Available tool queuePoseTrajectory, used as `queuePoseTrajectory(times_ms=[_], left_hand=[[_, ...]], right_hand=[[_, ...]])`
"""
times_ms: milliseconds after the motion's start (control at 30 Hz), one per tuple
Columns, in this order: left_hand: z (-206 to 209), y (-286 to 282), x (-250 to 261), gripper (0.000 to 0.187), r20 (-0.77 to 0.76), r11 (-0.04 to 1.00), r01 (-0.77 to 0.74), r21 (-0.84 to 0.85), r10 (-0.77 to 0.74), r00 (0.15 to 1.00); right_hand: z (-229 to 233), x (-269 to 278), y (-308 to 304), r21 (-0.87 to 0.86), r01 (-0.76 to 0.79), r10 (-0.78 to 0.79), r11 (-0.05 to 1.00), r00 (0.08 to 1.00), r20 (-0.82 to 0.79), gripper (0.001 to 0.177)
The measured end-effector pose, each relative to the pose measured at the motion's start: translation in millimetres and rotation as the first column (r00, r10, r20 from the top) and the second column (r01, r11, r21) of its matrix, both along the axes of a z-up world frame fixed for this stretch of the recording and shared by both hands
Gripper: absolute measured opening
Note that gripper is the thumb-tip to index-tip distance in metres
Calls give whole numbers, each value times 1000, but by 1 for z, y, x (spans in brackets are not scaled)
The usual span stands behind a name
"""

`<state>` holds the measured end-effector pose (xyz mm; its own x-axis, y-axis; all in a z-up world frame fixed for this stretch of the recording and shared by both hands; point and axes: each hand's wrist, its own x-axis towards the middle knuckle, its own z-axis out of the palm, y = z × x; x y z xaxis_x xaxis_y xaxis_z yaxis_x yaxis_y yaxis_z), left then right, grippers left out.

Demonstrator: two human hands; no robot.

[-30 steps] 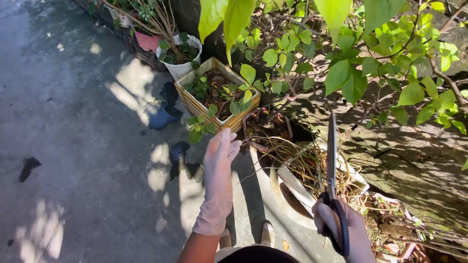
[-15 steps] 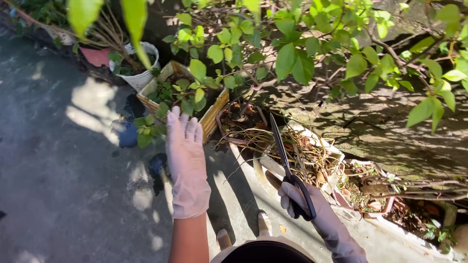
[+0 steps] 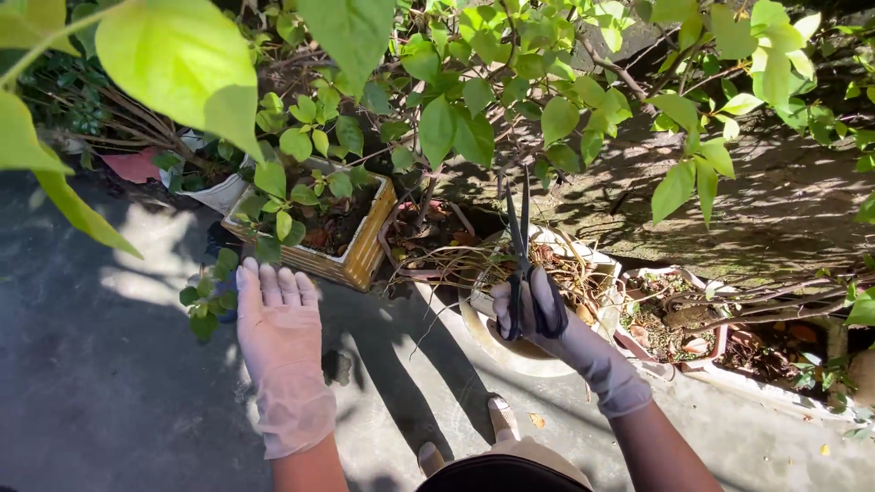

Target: The recorder is pruning branches and leaves from potted plants using gardening shears.

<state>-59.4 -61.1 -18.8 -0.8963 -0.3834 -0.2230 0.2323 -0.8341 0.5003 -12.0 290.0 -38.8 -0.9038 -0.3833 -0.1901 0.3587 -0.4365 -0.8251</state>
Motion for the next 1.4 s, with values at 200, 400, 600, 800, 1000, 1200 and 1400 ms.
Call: queuePoseTrajectory(times_ms=[200, 400, 600, 800, 1000, 1200, 1400], left_hand=[[27, 10, 13, 36, -8, 999, 47, -11, -47, 999], [43, 16, 14, 31, -103, 996, 45, 72, -38, 994], [35, 20, 12, 29, -49, 997, 25, 80, -21, 999], [-2, 15, 13, 28, -15, 994, 5, 109, -4, 1000], [-28, 14, 18, 21, 50, 978, -34, 207, 25, 998], [-45, 21, 22, 27, 25, 983, -57, 175, 53, 998], [-52, 25, 33, 34, 139, 995, -91, 35, 86, 987]], right_hand=[[-16, -51, 26, 79, 28, -21, 996, 996, -87, 68], [13, -67, 26, 185, 63, -34, 981, 987, -157, 60], [5, -53, 1, 113, -116, 127, 987, 987, -99, 50], [2, -33, -17, 67, -176, 179, 982, 983, -50, 51], [-11, -34, -23, 81, -223, 224, 971, 975, 1, 55], [4, -32, -31, 43, -238, 238, 970, 971, 5, 69], [-4, -57, -16, 160, -112, 143, 981, 969, -199, 67]])
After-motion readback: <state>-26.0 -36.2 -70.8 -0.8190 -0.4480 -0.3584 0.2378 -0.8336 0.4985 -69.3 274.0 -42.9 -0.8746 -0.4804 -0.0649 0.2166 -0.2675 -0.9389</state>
